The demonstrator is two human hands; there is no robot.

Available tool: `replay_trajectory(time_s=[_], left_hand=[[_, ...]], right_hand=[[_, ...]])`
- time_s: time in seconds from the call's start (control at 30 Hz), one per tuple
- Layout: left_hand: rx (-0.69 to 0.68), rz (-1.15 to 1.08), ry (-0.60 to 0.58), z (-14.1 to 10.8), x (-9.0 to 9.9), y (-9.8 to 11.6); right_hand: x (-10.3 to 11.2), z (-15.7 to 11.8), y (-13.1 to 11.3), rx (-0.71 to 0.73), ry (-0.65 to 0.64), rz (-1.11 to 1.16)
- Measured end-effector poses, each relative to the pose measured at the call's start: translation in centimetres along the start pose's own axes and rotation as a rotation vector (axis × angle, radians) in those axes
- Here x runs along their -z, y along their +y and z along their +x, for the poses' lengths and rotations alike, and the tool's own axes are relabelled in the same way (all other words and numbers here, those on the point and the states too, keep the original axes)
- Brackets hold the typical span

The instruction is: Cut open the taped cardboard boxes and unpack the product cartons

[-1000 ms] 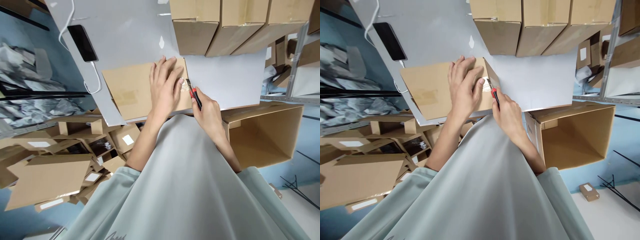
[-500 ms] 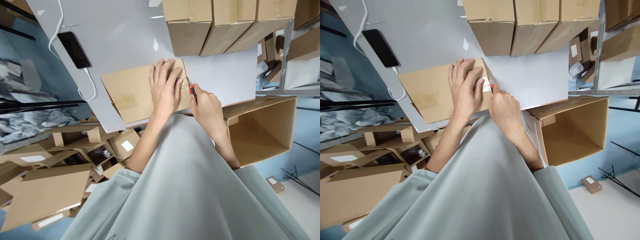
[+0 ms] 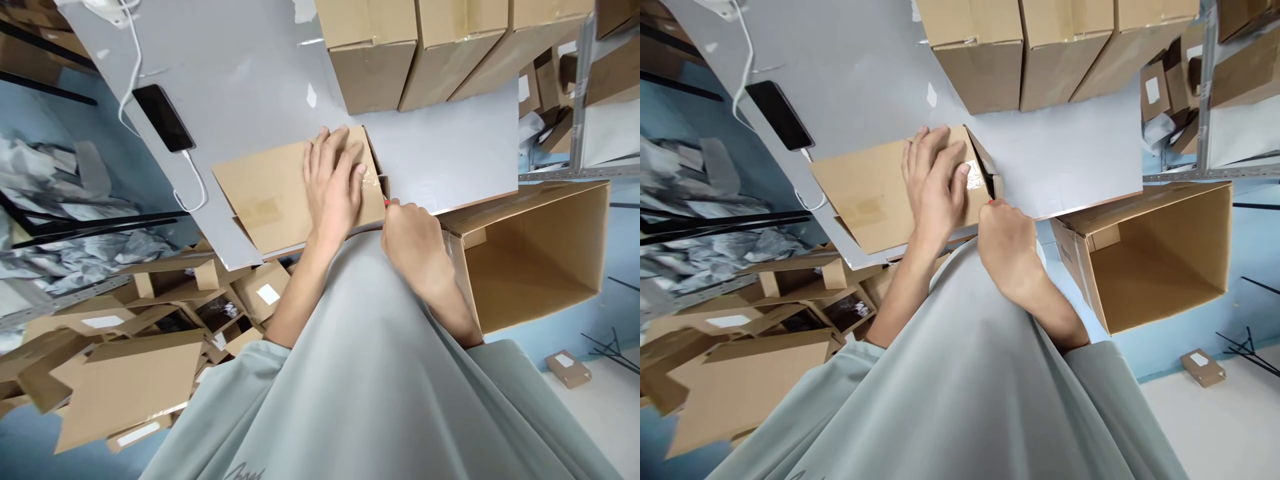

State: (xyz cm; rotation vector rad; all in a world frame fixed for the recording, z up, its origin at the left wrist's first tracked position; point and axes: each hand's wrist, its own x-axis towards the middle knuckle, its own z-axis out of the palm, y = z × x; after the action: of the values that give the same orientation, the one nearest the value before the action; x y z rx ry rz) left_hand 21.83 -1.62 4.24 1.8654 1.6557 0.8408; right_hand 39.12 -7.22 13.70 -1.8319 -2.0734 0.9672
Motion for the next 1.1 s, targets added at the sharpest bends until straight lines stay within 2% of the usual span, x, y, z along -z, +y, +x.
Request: replay_trajectory(time_s=[0.1, 0.2, 0.3, 0.37, 0.47, 0.57, 0.67, 0.77, 0.83, 1.0, 1.1], left_hand=[[0.019, -0.056, -0.019, 0.2, 0.1, -0.1], [0.020, -0.057, -0.031, 0.4, 0.5, 0.4], [-0.012, 0.055, 0.085, -0.4, 2.3, 0.6], [-0.019, 0.147, 0.219, -1.7, 4.3, -0.3], [0.111, 0.248, 0.379, -4.4, 7.7, -3.4], [0.330, 0.291, 0.448, -6.9, 10.1, -7.5], [0.483, 0.259, 0.455, -8.1, 11.7, -10.7], [0.556, 0.261, 0.476, -8.6, 13.3, -12.6], [0.597, 0.266, 0.491, -8.9, 14.4, -13.6], [0.656, 0.263, 0.541, -9.6, 16.7, -16.2], [0.645, 0.227, 0.541, -9.9, 17.5, -17.4]], right_hand=[[0.3, -1.7, 0.1, -0.150, -0.091, -0.110], [1.4, -3.3, -0.1, -0.151, -0.146, -0.116], [2.4, -4.0, 1.0, -0.130, -0.100, -0.094], [2.4, -3.3, 3.3, -0.158, 0.005, -0.050], [0.4, -0.1, 8.9, -0.233, 0.141, 0.038], [-3.3, 4.9, 14.7, -0.348, 0.070, 0.158], [-7.4, 9.6, 18.4, -0.452, -0.032, 0.240], [-10.4, 12.5, 20.2, -0.472, 0.011, 0.040], [-11.5, 13.2, 21.3, -0.451, 0.055, -0.061], [-11.7, 13.5, 23.5, -0.428, 0.098, -0.097], [-11.9, 14.1, 22.1, -0.350, 0.129, -0.018]])
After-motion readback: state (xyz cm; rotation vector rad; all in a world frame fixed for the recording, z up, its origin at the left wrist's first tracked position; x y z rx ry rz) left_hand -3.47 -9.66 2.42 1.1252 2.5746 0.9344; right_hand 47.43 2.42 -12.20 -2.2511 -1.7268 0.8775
